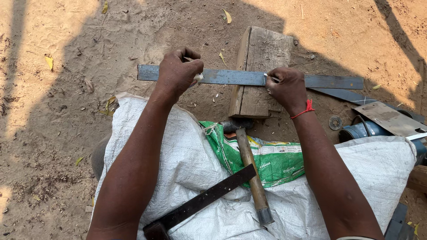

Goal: The person sits on the ground holding a long flat metal bar on a wooden block and grinds it with an angle grinder. They then measure the bar with a tape measure, mark it with a marker, reposition the bar, and resume grinding it with the angle grinder.

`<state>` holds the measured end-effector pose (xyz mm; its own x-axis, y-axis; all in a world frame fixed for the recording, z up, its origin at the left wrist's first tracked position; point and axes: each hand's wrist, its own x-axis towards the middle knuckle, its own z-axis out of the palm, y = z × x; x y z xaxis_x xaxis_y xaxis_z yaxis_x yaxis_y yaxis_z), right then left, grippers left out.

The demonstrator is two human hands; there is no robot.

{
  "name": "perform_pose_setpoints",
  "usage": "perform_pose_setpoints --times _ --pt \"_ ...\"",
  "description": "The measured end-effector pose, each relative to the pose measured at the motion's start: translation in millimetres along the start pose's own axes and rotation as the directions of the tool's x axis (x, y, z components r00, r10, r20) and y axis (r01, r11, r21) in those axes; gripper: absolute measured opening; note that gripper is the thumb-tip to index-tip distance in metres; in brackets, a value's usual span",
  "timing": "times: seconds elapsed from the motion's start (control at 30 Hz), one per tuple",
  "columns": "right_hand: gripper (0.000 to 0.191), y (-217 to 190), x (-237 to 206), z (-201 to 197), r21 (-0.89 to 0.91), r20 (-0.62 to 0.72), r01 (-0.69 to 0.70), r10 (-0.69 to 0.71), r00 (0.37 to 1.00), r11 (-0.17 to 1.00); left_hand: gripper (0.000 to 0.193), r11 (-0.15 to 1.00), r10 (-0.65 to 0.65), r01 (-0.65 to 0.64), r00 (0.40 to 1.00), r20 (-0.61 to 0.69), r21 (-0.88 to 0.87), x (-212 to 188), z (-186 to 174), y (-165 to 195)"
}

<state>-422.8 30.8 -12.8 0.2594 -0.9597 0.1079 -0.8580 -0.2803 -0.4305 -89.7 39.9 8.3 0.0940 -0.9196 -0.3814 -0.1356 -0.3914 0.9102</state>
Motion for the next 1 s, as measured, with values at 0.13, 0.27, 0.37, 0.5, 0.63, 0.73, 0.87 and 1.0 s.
perform_pose_setpoints --times 0.13,0.27,0.37,0.5,0.63,0.73,0.87,1.0 --pt "0.005 -6 -6 -5 -0.077 0.053 0.035 -0.031 0.998 0.996 0.024 0.999 0.034 -0.034 0.999 0.012 0.006 0 -1 -2" --pt "0.011 -15 -25 -15 -0.077 0.146 -0.067 0.077 0.986 0.995 0.021 0.997 0.075 -0.076 0.997 0.034 0.014 0 1 -6" --pt "0.010 -15 -49 -36 0.047 -0.001 -0.020 0.020 1.000 0.999 0.019 0.999 0.034 -0.034 0.998 0.045 0.005 -1 3 -7" --pt "0.024 6 -85 -81 0.373 -0.104 -0.186 0.240 0.965 0.909 0.023 0.971 0.027 0.015 0.985 0.171 -0.240 -21 8 5" --pt "0.016 34 -111 -105 0.759 -0.183 -0.140 0.415 0.891 0.636 0.031 0.913 -0.045 0.233 0.874 0.485 -0.335 -98 29 26" --pt "0.015 48 -121 -103 0.886 -0.171 -0.129 0.573 0.802 0.445 0.026 0.976 0.157 -0.216 0.811 0.563 0.039 -195 56 19" --pt "0.014 56 -125 -95 0.905 -0.176 -0.090 0.558 0.811 0.415 0.030 0.790 0.308 -0.584 0.644 0.701 0.188 -299 85 -17" --pt "0.015 53 -124 -93 0.888 -0.216 -0.030 0.475 0.853 0.459 0.027 0.669 0.406 -0.716 0.578 0.708 0.201 -304 86 -28"
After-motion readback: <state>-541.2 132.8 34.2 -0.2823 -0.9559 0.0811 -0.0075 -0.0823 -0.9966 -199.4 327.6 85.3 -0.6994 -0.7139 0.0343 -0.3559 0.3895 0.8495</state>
